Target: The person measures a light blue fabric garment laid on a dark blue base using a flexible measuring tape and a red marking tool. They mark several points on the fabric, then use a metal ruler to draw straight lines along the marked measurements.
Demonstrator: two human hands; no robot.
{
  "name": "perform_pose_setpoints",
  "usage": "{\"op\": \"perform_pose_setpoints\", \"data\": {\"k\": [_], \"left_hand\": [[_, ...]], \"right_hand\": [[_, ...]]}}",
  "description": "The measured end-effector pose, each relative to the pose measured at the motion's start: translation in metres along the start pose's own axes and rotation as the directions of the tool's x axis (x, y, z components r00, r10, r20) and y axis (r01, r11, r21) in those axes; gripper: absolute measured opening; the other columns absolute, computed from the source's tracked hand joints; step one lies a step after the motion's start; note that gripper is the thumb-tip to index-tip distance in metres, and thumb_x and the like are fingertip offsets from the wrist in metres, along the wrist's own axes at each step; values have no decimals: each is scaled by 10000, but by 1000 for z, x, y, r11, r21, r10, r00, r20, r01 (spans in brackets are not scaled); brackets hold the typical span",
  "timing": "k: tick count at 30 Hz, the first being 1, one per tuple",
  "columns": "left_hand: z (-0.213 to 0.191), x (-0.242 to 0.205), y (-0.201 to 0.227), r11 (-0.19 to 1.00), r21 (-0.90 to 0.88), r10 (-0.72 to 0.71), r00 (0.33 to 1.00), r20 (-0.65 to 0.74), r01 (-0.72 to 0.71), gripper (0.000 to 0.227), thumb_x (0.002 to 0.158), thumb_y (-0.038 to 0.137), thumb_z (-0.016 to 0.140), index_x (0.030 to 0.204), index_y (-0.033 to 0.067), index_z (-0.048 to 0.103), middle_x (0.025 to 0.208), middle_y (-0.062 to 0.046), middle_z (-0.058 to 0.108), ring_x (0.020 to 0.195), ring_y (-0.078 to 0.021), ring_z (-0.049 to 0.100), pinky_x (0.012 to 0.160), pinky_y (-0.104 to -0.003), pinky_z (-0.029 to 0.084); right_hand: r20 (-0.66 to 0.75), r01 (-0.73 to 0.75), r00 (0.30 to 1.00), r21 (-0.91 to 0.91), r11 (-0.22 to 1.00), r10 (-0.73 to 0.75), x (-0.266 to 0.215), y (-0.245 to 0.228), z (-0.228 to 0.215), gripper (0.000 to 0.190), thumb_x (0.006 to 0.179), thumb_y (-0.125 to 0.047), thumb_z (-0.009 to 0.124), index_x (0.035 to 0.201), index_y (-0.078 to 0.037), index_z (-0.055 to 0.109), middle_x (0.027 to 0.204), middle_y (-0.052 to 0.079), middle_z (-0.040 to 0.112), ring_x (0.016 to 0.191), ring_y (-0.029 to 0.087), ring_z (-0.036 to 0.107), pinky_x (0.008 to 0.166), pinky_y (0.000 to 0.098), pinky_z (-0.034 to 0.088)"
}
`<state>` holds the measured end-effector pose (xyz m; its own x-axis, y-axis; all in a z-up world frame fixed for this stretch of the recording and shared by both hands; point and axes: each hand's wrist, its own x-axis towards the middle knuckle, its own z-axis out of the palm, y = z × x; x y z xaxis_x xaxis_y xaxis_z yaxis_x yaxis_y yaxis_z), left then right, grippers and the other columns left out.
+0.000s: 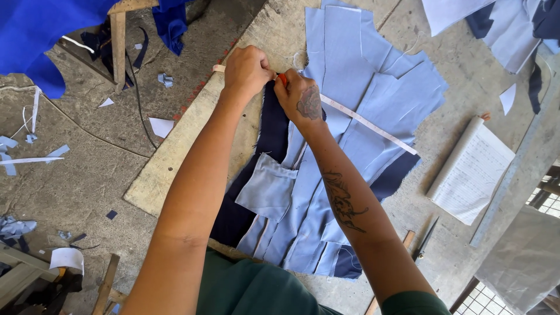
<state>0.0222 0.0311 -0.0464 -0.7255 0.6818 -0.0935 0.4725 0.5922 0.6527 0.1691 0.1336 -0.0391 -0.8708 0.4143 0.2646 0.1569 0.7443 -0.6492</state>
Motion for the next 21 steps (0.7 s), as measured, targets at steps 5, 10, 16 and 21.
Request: {"op": "perform_pose_setpoints", "data": {"k": [5, 10, 16, 21], "left_hand": [[-5, 0, 9, 999, -11, -51, 998, 22, 51, 139, 831, 108, 878, 719, 141, 802, 798, -41, 809, 872, -277, 777, 676, -492, 623], [-1, 4, 1, 999, 16, 28, 1000, 6, -28, 126, 804, 183, 925, 722, 184, 829, 791, 25, 830, 804, -207, 807, 747, -434, 652], [26, 29, -66, 933, 177, 331, 941, -73, -314, 283, 783, 492, 952, 841, 226, 874, 731, -13, 776, 675, -253, 744, 595, -413, 501], [4, 27, -58, 926, 246, 280, 958, 65, -287, 376, 856, 604, 833, 913, 236, 882, 790, -5, 784, 776, -289, 758, 675, -402, 500]], "right_hand": [[349, -424, 854, 41, 905, 385, 39, -49, -71, 350, 1028, -171, 500, 751, -114, 707, 633, 32, 722, 471, 145, 759, 355, 213, 441], [-119, -400, 891, 246, 883, 437, 14, -72, -163, 307, 1006, -284, 615, 763, -99, 644, 617, -10, 672, 483, 96, 654, 531, 254, 504], [-419, -456, 703, 355, 816, 575, -116, 26, -213, 342, 1087, -392, 538, 1049, -86, 686, 831, 70, 789, 569, 135, 707, 523, 235, 522], [-553, -579, 470, 395, 713, 688, -229, 82, -246, 232, 1105, -293, 473, 986, -130, 586, 923, 41, 856, 706, 105, 676, 579, 259, 472]]}}
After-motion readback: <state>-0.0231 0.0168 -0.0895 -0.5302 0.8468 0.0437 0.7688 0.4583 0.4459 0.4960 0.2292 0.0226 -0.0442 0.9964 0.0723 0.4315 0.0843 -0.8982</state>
